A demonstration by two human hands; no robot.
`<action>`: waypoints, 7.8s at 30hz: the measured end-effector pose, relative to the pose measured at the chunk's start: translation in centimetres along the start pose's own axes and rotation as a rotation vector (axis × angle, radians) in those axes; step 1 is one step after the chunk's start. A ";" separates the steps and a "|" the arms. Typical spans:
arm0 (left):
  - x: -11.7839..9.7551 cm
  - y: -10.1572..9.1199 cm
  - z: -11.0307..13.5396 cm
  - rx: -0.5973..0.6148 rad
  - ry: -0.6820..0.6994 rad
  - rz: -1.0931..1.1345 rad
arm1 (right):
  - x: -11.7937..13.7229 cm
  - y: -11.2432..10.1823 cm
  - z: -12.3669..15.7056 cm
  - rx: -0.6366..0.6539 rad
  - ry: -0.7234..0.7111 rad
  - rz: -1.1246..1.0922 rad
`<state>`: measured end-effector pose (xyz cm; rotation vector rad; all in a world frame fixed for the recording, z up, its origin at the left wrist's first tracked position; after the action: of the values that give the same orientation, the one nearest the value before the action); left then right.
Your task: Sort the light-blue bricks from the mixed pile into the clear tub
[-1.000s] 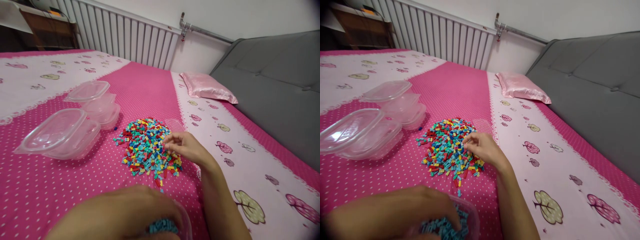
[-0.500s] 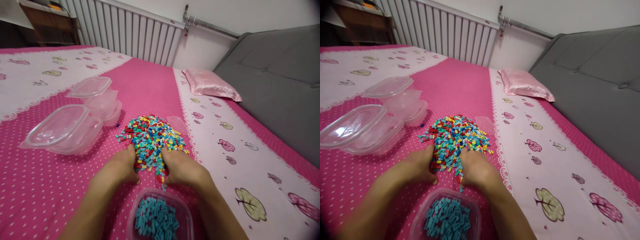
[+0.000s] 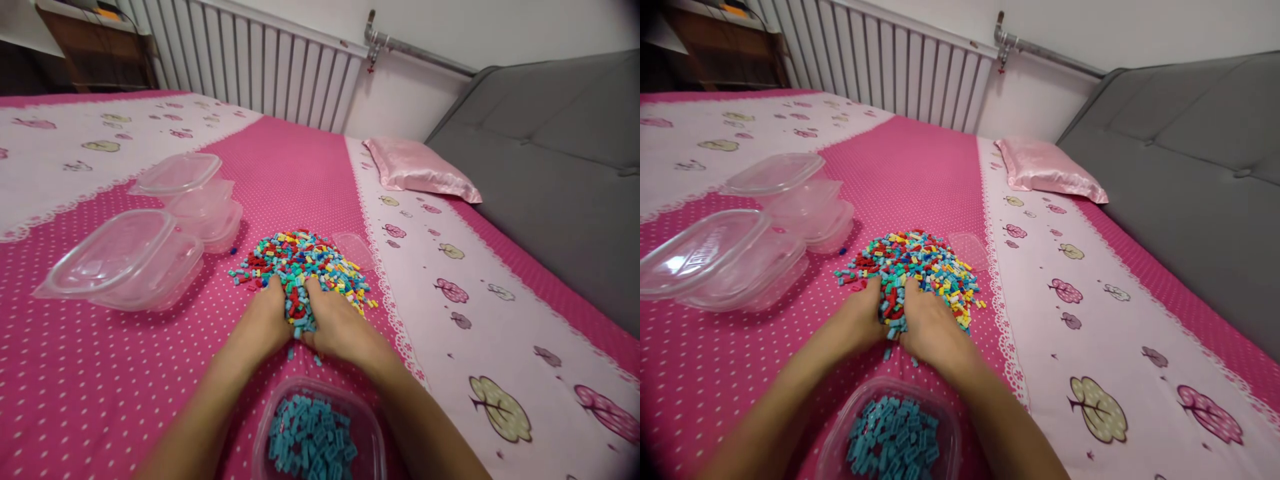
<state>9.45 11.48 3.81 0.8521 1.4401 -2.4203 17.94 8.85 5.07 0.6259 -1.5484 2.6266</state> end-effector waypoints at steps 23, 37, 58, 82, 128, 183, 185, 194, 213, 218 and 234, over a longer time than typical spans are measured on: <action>-2.6 -3.0 0.6 -0.159 0.561 0.842 | -5.2 -7.0 1.9 -0.559 -0.227 -0.619; 1.3 -4.0 1.2 -0.384 0.306 1.205 | -4.6 -6.8 1.3 -0.499 -0.095 -0.297; -0.5 0.0 0.2 0.123 0.152 1.828 | -6.2 -6.9 1.4 -0.522 -0.078 -0.612; -3.4 1.5 0.7 0.543 0.259 1.982 | -2.6 -8.8 4.6 -0.678 -0.340 -0.511; -0.1 -1.0 0.7 0.092 0.230 2.067 | -5.8 -6.7 1.2 -0.598 -0.194 -0.707; -2.3 0.5 0.6 0.338 0.242 1.997 | -2.1 -8.5 4.0 -0.712 -0.362 -0.466; -2.6 0.6 0.7 0.363 0.247 2.003 | -1.6 -8.4 4.2 -0.708 -0.402 -0.468; -0.4 -0.6 0.6 0.146 0.183 1.981 | -4.6 -8.1 3.2 -0.718 -0.185 -0.517; 1.7 -1.6 0.7 -0.028 0.153 1.964 | -2.9 -4.5 -1.0 -0.400 -0.162 -0.074; 1.8 -1.5 0.6 -0.030 0.146 1.967 | -3.1 -4.5 -1.1 -0.417 -0.164 -0.097; 1.8 -1.3 0.5 -0.013 0.144 1.986 | -5.4 -5.5 -0.5 -0.504 -0.185 -0.614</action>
<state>7.22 11.93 3.89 1.3605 0.0759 -0.7583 23.99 12.99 7.49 1.0929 -1.6294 1.6989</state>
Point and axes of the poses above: each hand's wrist, its own z-axis away from the middle knuckle, its own y-axis out of the palm, x = y × z, the point moved 10 cm from there along -z, towards the middle knuckle, and after that the axes turned 15 degrees about x, right-handed, at the moved point
